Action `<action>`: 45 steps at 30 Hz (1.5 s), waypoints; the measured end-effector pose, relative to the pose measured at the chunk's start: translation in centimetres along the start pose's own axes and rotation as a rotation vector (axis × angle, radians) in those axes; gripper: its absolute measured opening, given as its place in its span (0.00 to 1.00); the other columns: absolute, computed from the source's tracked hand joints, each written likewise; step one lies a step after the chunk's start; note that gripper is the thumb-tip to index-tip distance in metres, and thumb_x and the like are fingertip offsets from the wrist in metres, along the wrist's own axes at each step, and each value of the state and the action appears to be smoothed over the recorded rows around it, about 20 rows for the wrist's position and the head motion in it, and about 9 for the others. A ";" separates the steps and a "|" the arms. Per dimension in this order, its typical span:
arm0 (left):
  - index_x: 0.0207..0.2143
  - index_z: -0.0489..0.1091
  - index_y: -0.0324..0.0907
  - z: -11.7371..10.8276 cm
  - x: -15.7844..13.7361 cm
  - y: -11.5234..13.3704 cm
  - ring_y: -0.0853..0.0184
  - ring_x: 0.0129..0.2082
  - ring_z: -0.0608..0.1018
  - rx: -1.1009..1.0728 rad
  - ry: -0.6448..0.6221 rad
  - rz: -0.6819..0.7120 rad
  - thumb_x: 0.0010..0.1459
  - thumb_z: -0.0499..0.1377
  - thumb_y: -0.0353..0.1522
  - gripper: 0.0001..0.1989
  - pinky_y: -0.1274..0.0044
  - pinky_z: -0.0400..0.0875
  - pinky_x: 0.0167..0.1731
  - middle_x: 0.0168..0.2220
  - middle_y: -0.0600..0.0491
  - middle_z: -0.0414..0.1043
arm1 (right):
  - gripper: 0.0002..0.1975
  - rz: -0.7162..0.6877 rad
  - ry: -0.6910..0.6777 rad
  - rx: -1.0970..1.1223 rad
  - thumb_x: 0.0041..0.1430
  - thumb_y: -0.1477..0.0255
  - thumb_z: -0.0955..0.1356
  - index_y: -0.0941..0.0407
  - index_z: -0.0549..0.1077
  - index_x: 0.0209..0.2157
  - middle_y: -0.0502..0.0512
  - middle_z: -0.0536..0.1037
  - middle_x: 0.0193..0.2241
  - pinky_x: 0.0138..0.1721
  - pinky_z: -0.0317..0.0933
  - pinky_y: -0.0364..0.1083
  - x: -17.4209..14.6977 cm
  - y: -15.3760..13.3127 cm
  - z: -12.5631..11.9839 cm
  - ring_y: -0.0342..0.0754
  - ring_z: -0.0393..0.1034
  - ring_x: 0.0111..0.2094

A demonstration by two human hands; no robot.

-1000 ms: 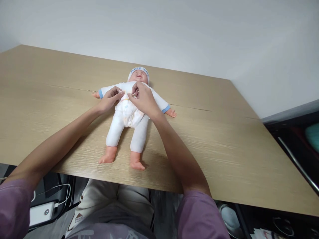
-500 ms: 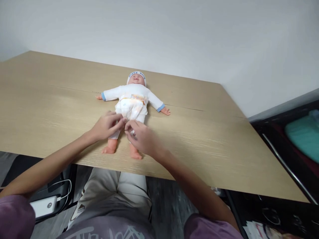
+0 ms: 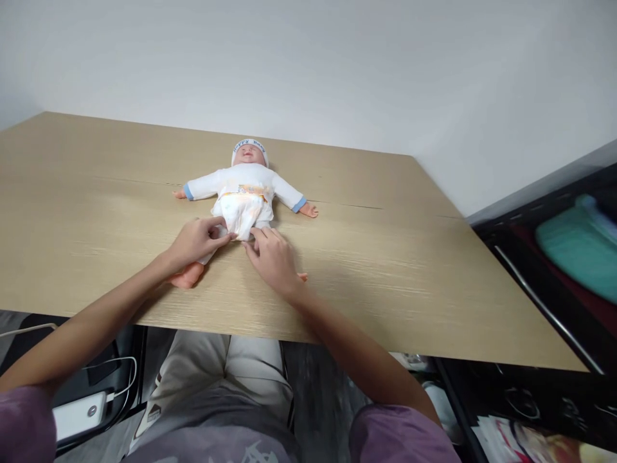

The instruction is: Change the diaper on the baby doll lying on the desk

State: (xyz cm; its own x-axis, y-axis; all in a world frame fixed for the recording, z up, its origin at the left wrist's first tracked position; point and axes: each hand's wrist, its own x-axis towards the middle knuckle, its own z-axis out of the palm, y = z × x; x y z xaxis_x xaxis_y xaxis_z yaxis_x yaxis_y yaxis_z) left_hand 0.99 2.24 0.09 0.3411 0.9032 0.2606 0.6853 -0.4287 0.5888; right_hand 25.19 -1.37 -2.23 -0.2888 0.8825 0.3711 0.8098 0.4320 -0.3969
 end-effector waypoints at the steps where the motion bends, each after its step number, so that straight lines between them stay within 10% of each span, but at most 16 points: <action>1: 0.34 0.75 0.47 0.2 0.0 -0.2 0.63 0.26 0.70 -0.004 0.006 0.012 0.72 0.68 0.47 0.17 0.70 0.58 0.34 0.24 0.56 0.70 | 0.08 -0.006 -0.006 -0.013 0.79 0.65 0.70 0.53 0.81 0.51 0.61 0.83 0.43 0.47 0.69 0.57 -0.2 -0.1 0.1 0.64 0.78 0.48; 12: 0.42 0.76 0.46 0.4 -0.5 -0.8 0.49 0.63 0.77 -0.137 0.124 0.173 0.72 0.67 0.40 0.08 0.57 0.69 0.67 0.61 0.45 0.78 | 0.13 -0.047 0.024 0.080 0.76 0.67 0.71 0.52 0.80 0.58 0.65 0.80 0.60 0.61 0.72 0.63 -0.7 -0.7 0.0 0.67 0.76 0.59; 20: 0.37 0.70 0.47 0.5 0.0 -0.7 0.52 0.43 0.72 -0.096 0.036 0.131 0.70 0.64 0.41 0.11 0.62 0.66 0.47 0.35 0.51 0.73 | 0.15 -0.027 -0.042 0.101 0.74 0.68 0.69 0.53 0.76 0.59 0.66 0.84 0.58 0.62 0.69 0.65 -0.5 -1.2 -0.1 0.69 0.75 0.60; 33: 0.38 0.57 0.47 1.5 0.1 -1.4 0.68 0.34 0.66 -0.524 0.206 -0.167 0.56 0.79 0.44 0.31 0.73 0.62 0.37 0.36 0.59 0.63 | 0.21 0.250 0.155 0.490 0.67 0.61 0.76 0.49 0.64 0.53 0.58 0.86 0.49 0.44 0.71 0.54 0.5 0.1 0.3 0.56 0.82 0.42; 40: 0.48 0.72 0.45 1.3 -0.5 -1.7 0.60 0.45 0.81 -0.560 0.166 -0.253 0.56 0.79 0.45 0.27 0.69 0.74 0.45 0.50 0.48 0.80 | 0.17 0.260 0.127 0.404 0.68 0.60 0.77 0.49 0.70 0.48 0.57 0.90 0.47 0.44 0.69 0.55 0.3 0.5 -0.6 0.56 0.81 0.39; 45: 0.46 0.79 0.44 0.8 -0.9 -1.2 0.60 0.39 0.79 -0.425 0.088 -0.195 0.62 0.76 0.48 0.21 0.69 0.70 0.41 0.43 0.50 0.82 | 0.11 0.221 0.097 0.368 0.70 0.62 0.76 0.50 0.76 0.47 0.56 0.90 0.47 0.46 0.68 0.55 0.2 0.6 -0.9 0.55 0.78 0.38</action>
State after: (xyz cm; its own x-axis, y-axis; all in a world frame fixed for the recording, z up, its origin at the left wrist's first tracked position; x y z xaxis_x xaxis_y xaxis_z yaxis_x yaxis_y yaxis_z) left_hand 0.40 1.88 -1.46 0.1640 0.9723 0.1666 0.4008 -0.2200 0.8894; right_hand 26.08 -1.13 -1.60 -0.0656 0.9474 0.3133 0.6056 0.2873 -0.7421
